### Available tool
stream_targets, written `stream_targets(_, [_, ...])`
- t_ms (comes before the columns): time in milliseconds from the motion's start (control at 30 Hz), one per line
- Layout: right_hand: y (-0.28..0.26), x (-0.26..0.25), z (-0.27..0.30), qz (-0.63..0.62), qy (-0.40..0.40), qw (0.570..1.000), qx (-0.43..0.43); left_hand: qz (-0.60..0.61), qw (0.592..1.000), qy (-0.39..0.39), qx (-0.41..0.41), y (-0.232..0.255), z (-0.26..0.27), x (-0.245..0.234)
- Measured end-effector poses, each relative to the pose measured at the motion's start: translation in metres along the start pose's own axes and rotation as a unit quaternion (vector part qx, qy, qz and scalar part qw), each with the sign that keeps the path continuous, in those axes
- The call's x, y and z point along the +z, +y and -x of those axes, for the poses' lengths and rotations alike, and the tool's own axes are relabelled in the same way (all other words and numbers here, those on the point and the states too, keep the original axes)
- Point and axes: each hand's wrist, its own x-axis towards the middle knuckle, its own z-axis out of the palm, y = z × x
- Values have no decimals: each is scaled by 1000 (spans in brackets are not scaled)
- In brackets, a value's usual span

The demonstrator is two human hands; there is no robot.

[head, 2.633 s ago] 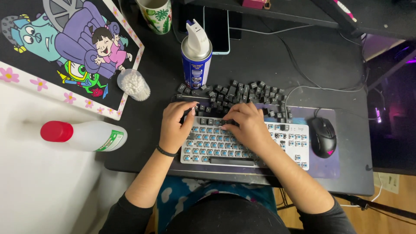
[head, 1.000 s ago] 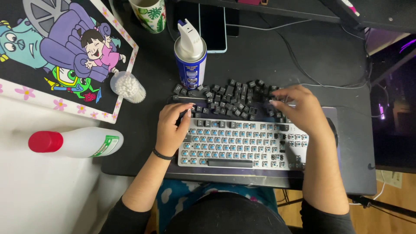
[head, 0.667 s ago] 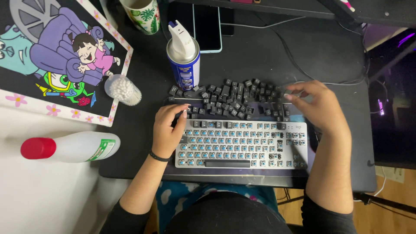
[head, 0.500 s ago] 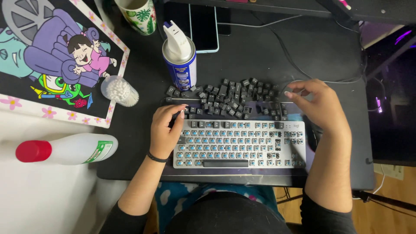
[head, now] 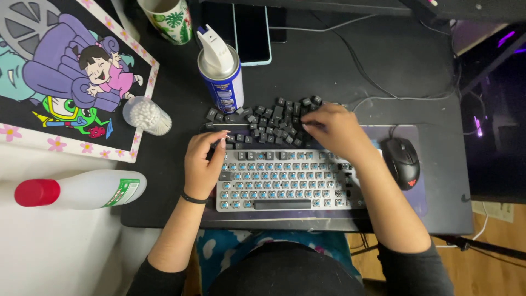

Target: Assembling a mechanical keyboard by manually pressing keycaps onto the switches.

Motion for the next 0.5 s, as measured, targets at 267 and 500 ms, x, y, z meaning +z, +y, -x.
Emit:
stream_targets(267, [22,35,-23,123,-27,992,0,-69,997,13,42,-10,2,-6])
stream_targets(500, [24,24,-41,142,-75,987,-10,-90,994,5,55,-20,6,-5])
